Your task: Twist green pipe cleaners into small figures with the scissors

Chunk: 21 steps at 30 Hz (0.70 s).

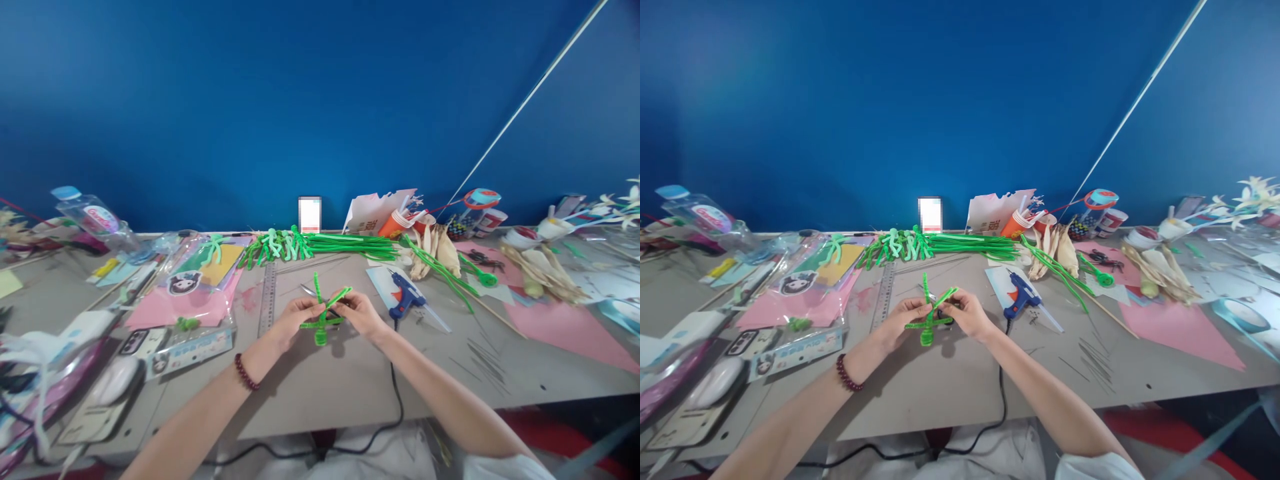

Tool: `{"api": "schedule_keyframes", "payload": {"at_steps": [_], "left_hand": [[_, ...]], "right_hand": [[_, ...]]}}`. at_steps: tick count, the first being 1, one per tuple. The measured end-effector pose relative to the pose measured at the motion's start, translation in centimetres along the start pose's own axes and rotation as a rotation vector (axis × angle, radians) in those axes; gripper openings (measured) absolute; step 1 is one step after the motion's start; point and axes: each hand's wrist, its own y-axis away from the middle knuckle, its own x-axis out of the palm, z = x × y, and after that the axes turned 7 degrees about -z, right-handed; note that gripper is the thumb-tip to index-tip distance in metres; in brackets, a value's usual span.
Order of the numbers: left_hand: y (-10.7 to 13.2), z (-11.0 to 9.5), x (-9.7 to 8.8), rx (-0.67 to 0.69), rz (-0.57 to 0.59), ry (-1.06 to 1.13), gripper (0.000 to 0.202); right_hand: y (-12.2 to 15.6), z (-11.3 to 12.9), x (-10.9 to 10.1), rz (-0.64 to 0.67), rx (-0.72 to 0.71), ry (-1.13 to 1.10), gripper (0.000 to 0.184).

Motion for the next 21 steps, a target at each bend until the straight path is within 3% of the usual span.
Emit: {"api": "schedule_keyframes", "payload": {"at_steps": [4,11,17,21], "left_hand": [[-0.03,-0.14,-0.23,0.001,0.024,0.029,0.020],[-0.35,-0.12,0.27,0.152,-0.114,-0.155,0.020],[-0.17,-0.19,0.24,0.091,-0.052,-0.098,0.019],[-0.19,0.10,-0.16,0.050,0.023,-0.046,0.017]], "right_hand": [[0.00,-0.17,0.27,-0.012,0.100,-0.046,0.034],[-0.09,-0.24,0.37,-0.157,0.003,0.071,0.023],[0.17,0.35,0.50,-0.057,0.242,-0.119,0.033],[0.23,0.23,0.43,-0.004,0.318,-0.224,0.034]]}}
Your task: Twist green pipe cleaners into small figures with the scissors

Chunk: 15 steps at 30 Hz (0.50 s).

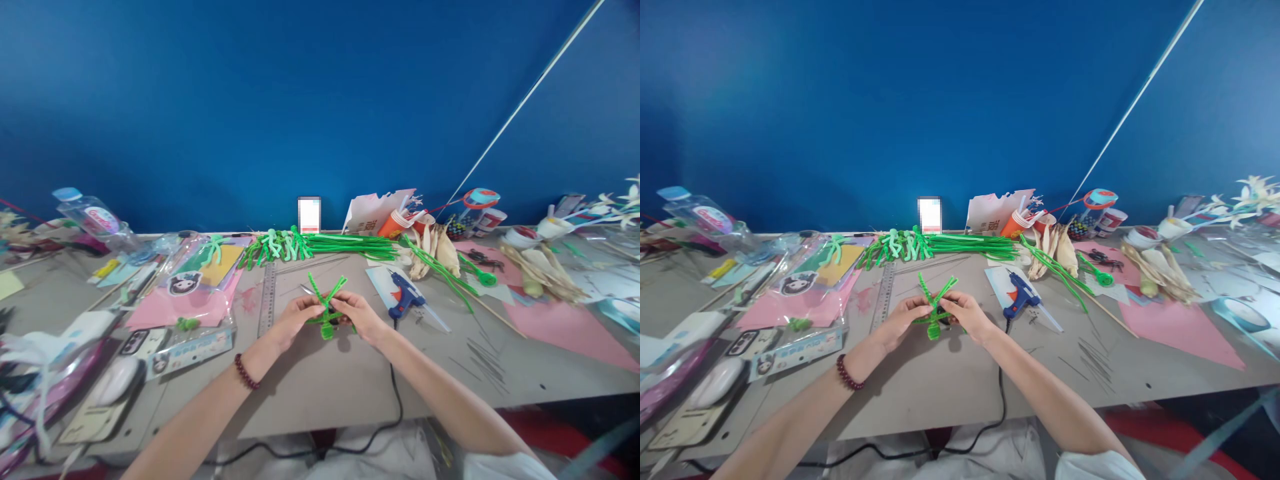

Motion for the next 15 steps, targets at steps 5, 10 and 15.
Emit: {"api": "schedule_keyframes", "payload": {"at_steps": [5,10,15], "left_hand": [[0.12,0.09,-0.11,-0.108,0.061,0.078,0.015],[-0.02,0.28,0.17,-0.107,-0.007,0.071,0.023],[0.14,0.47,0.58,-0.065,-0.058,0.100,0.022]], "right_hand": [[-0.05,0.09,-0.31,0.001,0.051,-0.034,0.030],[-0.26,-0.21,-0.09,-0.071,0.020,-0.023,0.032],[-0.31,-0.09,-0.20,-0.057,0.030,-0.012,0.032]]}}
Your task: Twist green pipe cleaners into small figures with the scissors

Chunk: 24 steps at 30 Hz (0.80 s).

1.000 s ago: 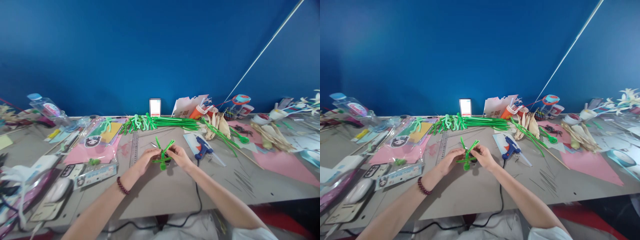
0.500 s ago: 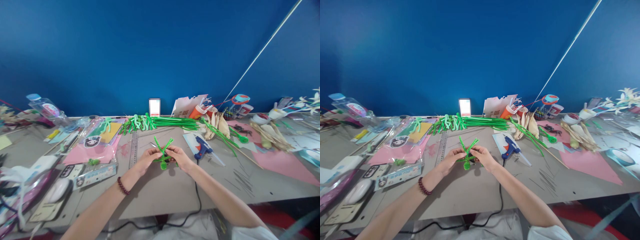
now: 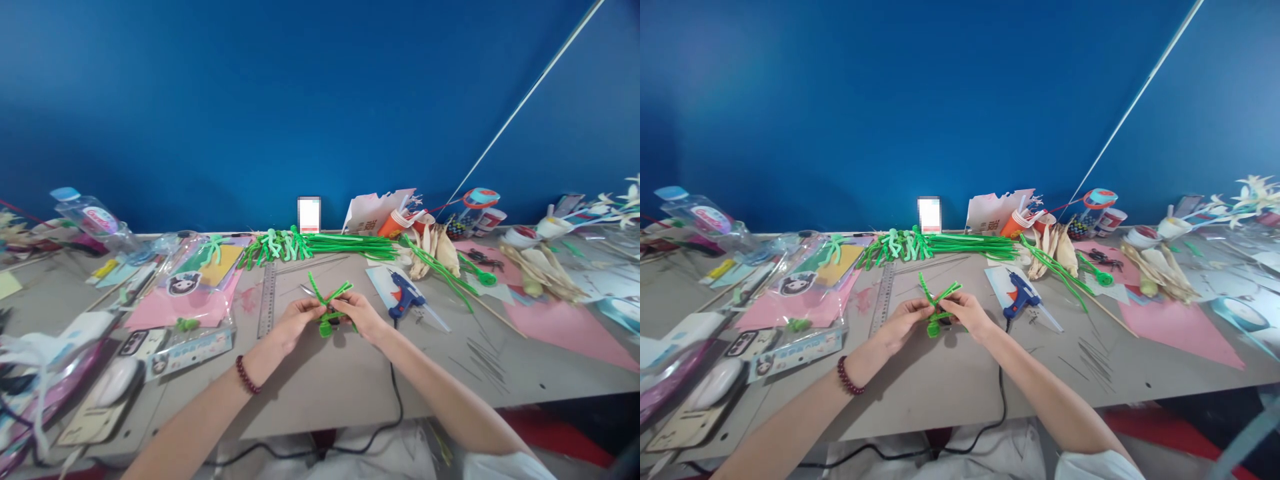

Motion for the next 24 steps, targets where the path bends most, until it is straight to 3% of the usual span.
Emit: {"api": "schedule_keyframes", "payload": {"at_steps": [5,9,12,15,20,24], "left_hand": [[0.4,-0.3,0.2,-0.011,0.055,0.082,0.023],[0.2,-0.5,0.1,-0.039,0.109,0.059,0.025],[-0.1,-0.5,0.2,0.013,0.027,-0.026,0.025],[-0.3,-0.2,0.2,0.202,-0.118,-0.142,0.028],[0.1,0.2,-0.2,0.684,-0.394,-0.555,0.025],[0.3,0.5,-0.2,0.845,-0.256,-0.736,0.011]], "right_hand": [[0.2,1.0,-0.4,0.072,-0.069,0.064,0.027],[0.2,0.8,-0.3,0.044,-0.125,0.086,0.026],[0.0,0.4,0.0,-0.032,-0.113,0.087,0.030],[-0.1,0.1,0.3,-0.087,-0.114,0.091,0.033],[0.0,0.1,0.7,-0.169,-0.180,0.107,0.028],[0.0,-0.4,0.8,-0.203,-0.230,0.132,0.023]]}}
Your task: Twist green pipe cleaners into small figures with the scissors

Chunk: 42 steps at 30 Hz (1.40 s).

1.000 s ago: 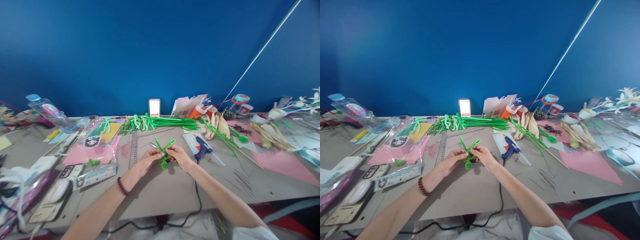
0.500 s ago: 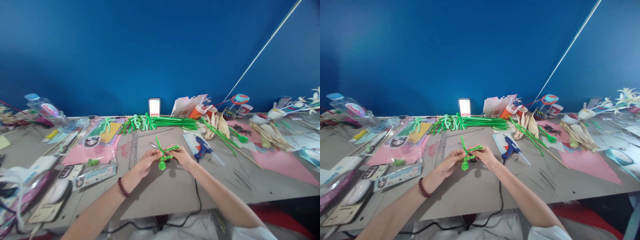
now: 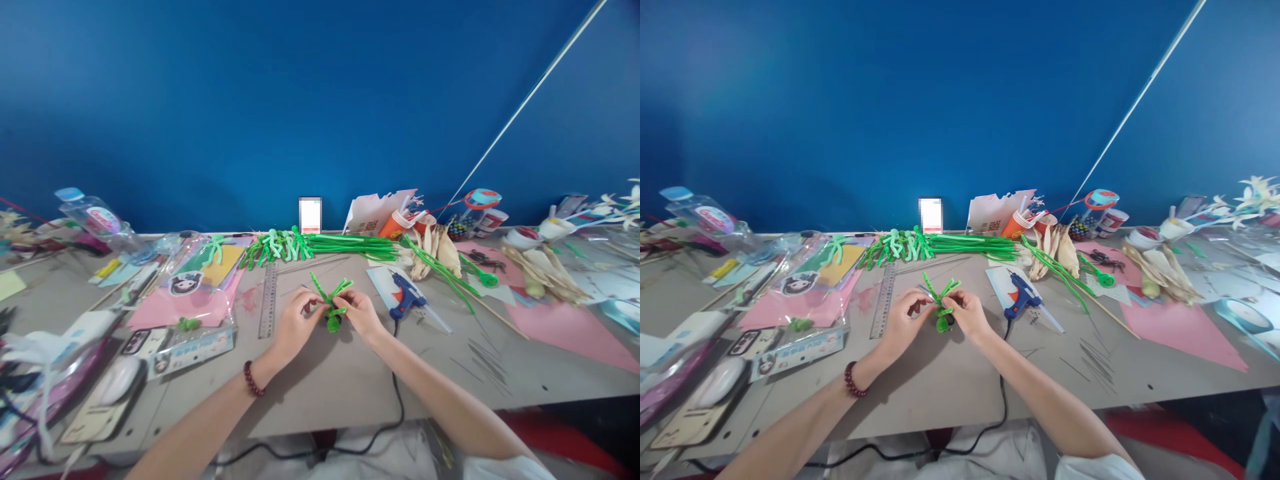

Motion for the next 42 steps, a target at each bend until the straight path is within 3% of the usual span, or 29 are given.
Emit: {"api": "schedule_keyframes", "payload": {"at_steps": [11,14,18,22,28,35,39,42], "left_hand": [[0.2,0.1,0.5,-0.001,0.015,0.024,0.008],[0.0,0.4,0.6,-0.073,0.069,0.070,0.009],[-0.6,0.9,0.7,-0.244,0.080,0.224,0.011],[-1.1,0.7,0.5,-0.361,0.182,0.466,0.019],[-1.0,0.0,-0.1,-0.516,0.356,0.696,0.019],[-0.3,1.3,0.0,-0.607,0.514,0.783,0.019],[-0.4,1.4,0.1,-0.685,0.548,0.807,0.023],[-0.8,0.9,-0.1,-0.667,0.493,0.775,0.024]], "right_hand": [[0.6,-0.8,0.4,-0.058,-0.021,0.021,0.022],[0.5,-0.9,0.3,-0.028,-0.042,0.076,0.022],[0.5,-0.4,0.0,-0.006,-0.189,0.174,0.014],[0.2,0.7,-0.6,0.091,-0.346,0.205,0.011],[-0.4,1.4,-1.5,0.297,-0.338,0.249,0.016],[0.1,1.6,-1.2,0.440,-0.325,0.246,0.026],[0.1,1.6,-1.1,0.405,-0.246,0.186,0.027],[-0.4,1.3,-1.2,0.273,-0.307,0.245,0.024]]}}
